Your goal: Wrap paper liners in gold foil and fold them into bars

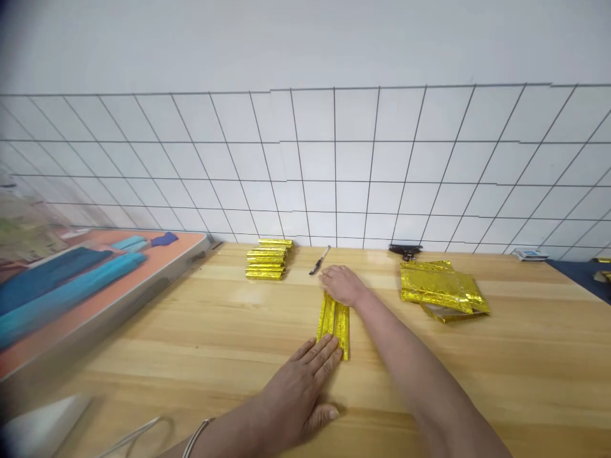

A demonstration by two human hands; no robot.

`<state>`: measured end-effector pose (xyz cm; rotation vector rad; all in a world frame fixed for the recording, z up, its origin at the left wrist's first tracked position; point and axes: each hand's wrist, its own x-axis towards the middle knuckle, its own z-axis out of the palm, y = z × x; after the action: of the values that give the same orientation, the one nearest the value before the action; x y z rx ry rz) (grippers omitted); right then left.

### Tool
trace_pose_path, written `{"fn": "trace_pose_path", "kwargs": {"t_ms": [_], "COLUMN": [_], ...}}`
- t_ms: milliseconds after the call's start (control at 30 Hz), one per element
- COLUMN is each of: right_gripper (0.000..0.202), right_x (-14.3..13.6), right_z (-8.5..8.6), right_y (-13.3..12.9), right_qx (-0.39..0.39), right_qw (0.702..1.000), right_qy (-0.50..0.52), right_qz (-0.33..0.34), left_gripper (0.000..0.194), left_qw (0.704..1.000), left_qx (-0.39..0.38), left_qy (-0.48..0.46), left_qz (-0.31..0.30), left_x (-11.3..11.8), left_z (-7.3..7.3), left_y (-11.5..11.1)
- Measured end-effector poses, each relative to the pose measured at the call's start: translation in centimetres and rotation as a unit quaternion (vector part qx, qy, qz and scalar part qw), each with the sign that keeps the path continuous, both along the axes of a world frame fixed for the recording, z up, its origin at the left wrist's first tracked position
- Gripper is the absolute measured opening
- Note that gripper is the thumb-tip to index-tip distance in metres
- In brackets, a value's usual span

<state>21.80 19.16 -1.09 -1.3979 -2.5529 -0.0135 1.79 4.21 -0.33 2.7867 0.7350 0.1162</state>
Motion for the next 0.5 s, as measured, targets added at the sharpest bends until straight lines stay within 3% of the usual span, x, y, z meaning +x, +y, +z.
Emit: {"fn": "trace_pose_path", "kwargs": {"t_ms": [100, 200, 333, 500], "right_gripper": [0.044, 0.046, 0.056, 0.066], "right_x": [0.2, 0.1, 0.4, 0.7], "right_z": [1.3, 1.2, -0.3, -1.2], "right_y": [-3.0, -8.1, -14.3, -16.1], "right_qx": [0.028, 0.033, -0.065, -0.106], "right_qw": [0.998, 0.997, 0.997, 0.994], "right_qy": [0.020, 0.032, 0.022, -0.005], "right_qz": [-0.045, -0.067, -0.032, -0.027], "left_gripper": [0.071, 0.072, 0.072, 0.067], "left_qw": [1.000, 1.000, 1.000, 0.994], "left_qx": [0.002, -0.001, -0.017, -0.077], "left_qy": [-0.002, -0.009, -0.025, -0.081], "left_qz": [-0.004, -0.005, 0.002, -0.016], "left_x": [-0.2, -0.3, -0.2, -0.8], "left_z": [0.1, 0.1, 0.0, 1.0], "left_y": [0.0, 0.0, -0.1, 0.7]}}
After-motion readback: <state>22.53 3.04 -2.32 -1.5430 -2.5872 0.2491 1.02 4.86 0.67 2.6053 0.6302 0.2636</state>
